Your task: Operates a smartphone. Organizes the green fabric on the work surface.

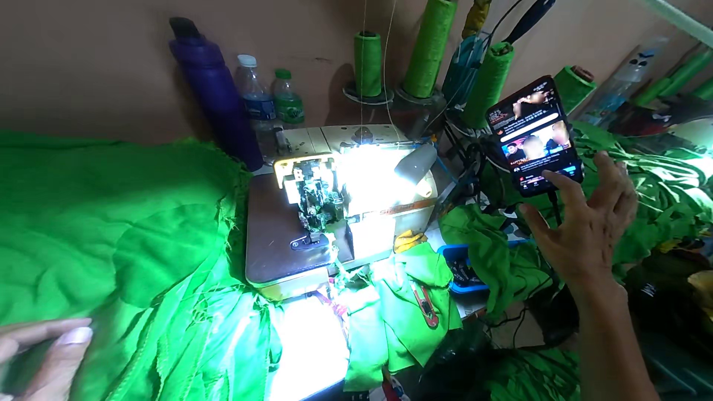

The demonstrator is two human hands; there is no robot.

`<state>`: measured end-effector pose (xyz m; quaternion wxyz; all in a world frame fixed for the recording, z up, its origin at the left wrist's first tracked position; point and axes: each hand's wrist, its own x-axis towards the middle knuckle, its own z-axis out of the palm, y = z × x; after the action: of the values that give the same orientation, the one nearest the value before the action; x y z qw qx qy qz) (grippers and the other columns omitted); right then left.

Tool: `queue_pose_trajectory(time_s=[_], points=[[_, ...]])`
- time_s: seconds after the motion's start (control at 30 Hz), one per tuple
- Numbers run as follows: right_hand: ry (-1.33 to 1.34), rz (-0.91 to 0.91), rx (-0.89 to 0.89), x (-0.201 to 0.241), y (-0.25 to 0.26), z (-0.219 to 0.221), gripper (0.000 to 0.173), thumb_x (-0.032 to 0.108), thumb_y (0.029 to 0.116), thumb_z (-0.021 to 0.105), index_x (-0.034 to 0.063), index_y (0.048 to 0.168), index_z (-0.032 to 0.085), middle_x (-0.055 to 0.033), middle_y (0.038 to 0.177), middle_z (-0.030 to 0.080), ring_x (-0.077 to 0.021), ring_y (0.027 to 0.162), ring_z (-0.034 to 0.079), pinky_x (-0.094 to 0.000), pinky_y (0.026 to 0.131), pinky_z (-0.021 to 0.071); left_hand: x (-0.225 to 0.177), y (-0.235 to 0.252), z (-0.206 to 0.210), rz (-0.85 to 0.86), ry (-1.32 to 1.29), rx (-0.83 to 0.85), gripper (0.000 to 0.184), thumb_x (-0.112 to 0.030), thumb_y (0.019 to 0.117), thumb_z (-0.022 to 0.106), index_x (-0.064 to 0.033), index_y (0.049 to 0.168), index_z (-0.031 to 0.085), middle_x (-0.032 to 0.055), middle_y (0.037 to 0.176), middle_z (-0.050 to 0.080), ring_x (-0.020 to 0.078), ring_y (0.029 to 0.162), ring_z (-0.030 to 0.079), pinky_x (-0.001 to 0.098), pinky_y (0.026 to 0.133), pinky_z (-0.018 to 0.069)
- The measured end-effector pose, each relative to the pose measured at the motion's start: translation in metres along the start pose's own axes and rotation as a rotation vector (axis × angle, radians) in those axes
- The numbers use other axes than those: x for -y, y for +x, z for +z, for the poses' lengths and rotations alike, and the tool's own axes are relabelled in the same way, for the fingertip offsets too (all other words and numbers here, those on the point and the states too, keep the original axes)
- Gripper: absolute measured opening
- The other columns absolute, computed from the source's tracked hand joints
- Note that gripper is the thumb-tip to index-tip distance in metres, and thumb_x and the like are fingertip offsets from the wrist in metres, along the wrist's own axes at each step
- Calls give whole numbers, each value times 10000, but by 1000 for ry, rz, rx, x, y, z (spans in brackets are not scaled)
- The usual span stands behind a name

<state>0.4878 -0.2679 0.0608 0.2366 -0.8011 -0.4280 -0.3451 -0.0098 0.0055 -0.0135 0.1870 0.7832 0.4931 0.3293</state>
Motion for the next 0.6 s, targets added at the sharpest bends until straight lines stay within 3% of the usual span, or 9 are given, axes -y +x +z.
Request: queue_pose_trajectory(time_s=[0.1,0.2,0.3,0.33,0.4,0.47,0.6], points=[[1,-2,-1,1,0,1,489,288,919,720,34,1326,623,-344,1586,292,-590,1485,166,-788,1117,132,-2,0,0,-8,16,-10,421,-252,1048,516,129,1169,646,328,1233,620,321,1208,599,404,1050,471],[-8,-9,-15,1,0,1,510,307,925,707,43,1350,609,-345,1586,291,-600,1482,162,-789,1117,129,12,0,0,-68,41,11,510,-471,1064,483,-50,1300,647,184,1288,655,187,1229,616,354,1053,472],[-10,0,-14,1,1,1,555,294,920,716,60,1403,575,-337,1595,279,-592,1486,161,-791,1114,134,2,1,1,12,-13,-11,417,-237,1051,514,143,1172,635,327,1229,620,307,1201,599,388,1048,470],[-11,5,-12,1,1,1,570,291,919,720,68,1420,563,-331,1600,276,-591,1487,159,-794,1114,130,2,1,1,18,-11,-11,413,-232,1051,513,146,1161,636,327,1223,623,308,1197,603,384,1045,473],[-15,3,-17,2,0,1,587,300,926,711,68,1439,547,-331,1601,276,-595,1485,162,-795,1113,130,16,2,0,-4,2,13,480,-393,1073,493,23,1257,646,215,1267,653,204,1217,618,341,1058,473],[-15,2,-24,1,-1,2,593,308,928,704,65,1444,543,-337,1597,280,-599,1483,164,-793,1113,131,21,2,1,-39,-3,14,509,-470,1062,491,-52,1311,641,163,1284,661,163,1216,621,337,1056,473],[-18,12,-18,2,-2,3,598,318,931,698,49,1442,540,-336,1598,277,-590,1486,165,-780,1122,132,12,1,-1,-54,-20,22,517,-457,1064,491,-23,1305,633,181,1282,655,167,1216,618,328,1057,469]])
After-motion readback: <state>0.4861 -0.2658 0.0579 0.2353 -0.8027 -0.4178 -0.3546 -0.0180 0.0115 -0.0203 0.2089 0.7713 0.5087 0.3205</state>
